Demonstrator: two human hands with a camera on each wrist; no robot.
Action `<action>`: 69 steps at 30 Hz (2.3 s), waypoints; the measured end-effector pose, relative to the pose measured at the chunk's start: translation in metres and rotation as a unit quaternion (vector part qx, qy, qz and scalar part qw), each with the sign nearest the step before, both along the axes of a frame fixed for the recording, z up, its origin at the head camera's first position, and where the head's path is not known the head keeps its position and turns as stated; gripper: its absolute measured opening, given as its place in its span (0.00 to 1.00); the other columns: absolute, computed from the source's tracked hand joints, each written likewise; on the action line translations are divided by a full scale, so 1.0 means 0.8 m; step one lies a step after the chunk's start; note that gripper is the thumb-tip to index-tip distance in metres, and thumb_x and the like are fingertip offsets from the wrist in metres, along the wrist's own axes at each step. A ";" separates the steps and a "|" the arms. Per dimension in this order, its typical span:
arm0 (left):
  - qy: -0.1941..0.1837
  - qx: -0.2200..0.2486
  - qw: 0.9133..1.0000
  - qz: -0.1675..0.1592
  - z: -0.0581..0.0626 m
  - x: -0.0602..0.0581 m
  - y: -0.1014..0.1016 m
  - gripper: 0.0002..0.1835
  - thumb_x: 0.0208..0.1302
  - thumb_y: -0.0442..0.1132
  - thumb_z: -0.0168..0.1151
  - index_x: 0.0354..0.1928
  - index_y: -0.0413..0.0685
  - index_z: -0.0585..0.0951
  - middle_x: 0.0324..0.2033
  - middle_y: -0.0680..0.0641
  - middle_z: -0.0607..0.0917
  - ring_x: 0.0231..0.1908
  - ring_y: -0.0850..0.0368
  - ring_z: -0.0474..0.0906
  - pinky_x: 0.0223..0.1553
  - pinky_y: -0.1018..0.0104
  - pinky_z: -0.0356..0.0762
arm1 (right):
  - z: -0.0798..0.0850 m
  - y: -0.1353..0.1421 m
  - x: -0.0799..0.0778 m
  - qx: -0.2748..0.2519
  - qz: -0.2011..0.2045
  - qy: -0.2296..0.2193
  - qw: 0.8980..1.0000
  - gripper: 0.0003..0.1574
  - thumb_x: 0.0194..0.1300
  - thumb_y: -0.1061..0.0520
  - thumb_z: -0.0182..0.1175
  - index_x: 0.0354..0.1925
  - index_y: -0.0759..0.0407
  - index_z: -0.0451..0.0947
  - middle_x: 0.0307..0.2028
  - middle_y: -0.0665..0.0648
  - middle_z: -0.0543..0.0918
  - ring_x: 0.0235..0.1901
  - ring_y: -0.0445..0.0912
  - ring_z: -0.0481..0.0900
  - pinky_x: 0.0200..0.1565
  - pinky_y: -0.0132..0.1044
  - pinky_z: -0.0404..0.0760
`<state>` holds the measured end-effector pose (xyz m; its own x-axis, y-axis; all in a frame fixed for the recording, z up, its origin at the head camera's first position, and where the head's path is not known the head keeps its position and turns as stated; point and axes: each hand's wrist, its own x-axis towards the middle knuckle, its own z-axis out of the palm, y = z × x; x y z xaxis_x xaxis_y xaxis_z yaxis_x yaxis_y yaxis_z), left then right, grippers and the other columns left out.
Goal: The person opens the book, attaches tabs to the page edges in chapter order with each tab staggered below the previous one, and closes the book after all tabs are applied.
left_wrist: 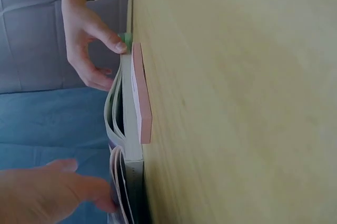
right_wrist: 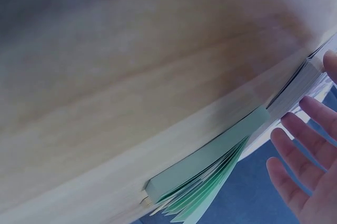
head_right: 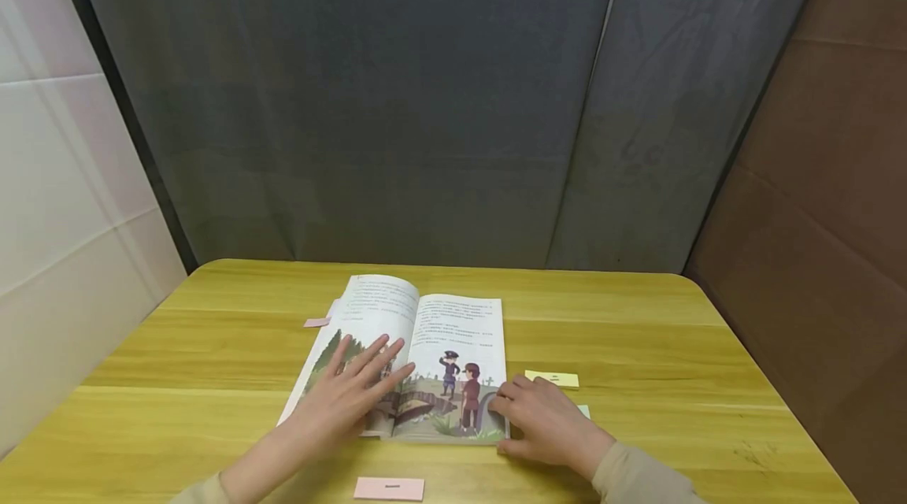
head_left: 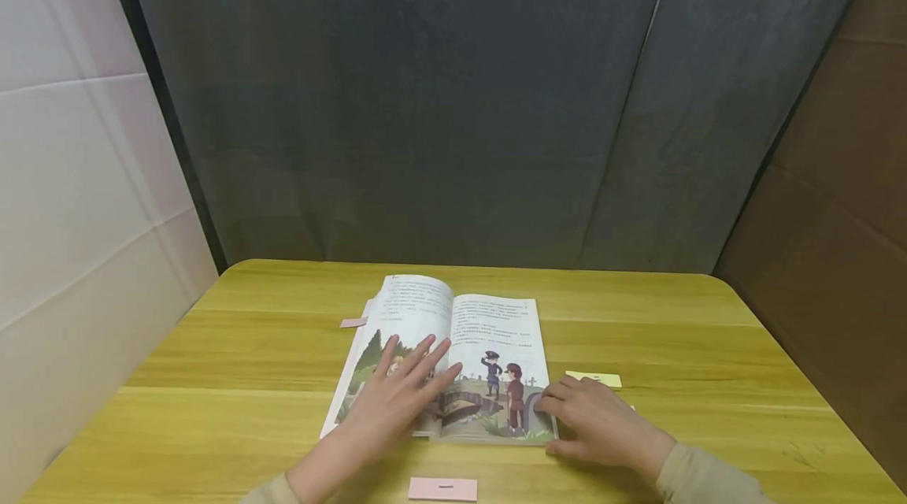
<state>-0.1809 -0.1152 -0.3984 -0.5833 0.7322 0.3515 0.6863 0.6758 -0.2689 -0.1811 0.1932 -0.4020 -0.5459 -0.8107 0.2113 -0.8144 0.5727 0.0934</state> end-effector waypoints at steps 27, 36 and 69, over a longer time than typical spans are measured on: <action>-0.169 0.029 0.982 0.073 -0.011 -0.003 0.037 0.46 0.42 0.75 0.46 0.57 0.49 0.68 0.38 0.45 0.75 0.30 0.52 0.73 0.24 0.62 0.72 | -0.002 0.002 -0.001 0.000 -0.003 -0.009 1.000 0.27 0.49 0.39 0.60 0.43 0.54 0.75 0.38 0.48 0.75 0.40 0.45 0.73 0.41 0.45 0.73; -0.185 0.042 0.979 0.072 -0.007 -0.007 0.036 0.48 0.37 0.76 0.49 0.56 0.48 0.69 0.43 0.44 0.74 0.31 0.50 0.74 0.29 0.58 0.73 | -0.001 0.002 0.000 0.000 -0.008 -0.005 1.000 0.27 0.48 0.39 0.60 0.43 0.53 0.75 0.39 0.48 0.75 0.40 0.46 0.72 0.40 0.45 0.74; -0.203 0.108 0.972 0.035 -0.004 -0.009 0.007 0.41 0.44 0.68 0.55 0.58 0.52 0.67 0.54 0.46 0.69 0.36 0.50 0.76 0.35 0.55 0.73 | 0.001 0.006 0.002 -0.012 -0.016 -0.011 1.000 0.31 0.48 0.36 0.60 0.46 0.53 0.74 0.39 0.47 0.74 0.40 0.46 0.72 0.36 0.45 0.74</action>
<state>-0.1885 -0.1093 -0.4017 -0.7518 0.6208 0.2225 0.6568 0.7350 0.1686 -0.1797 0.1981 -0.4016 -0.5768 -0.7870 0.2189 -0.7968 0.6011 0.0619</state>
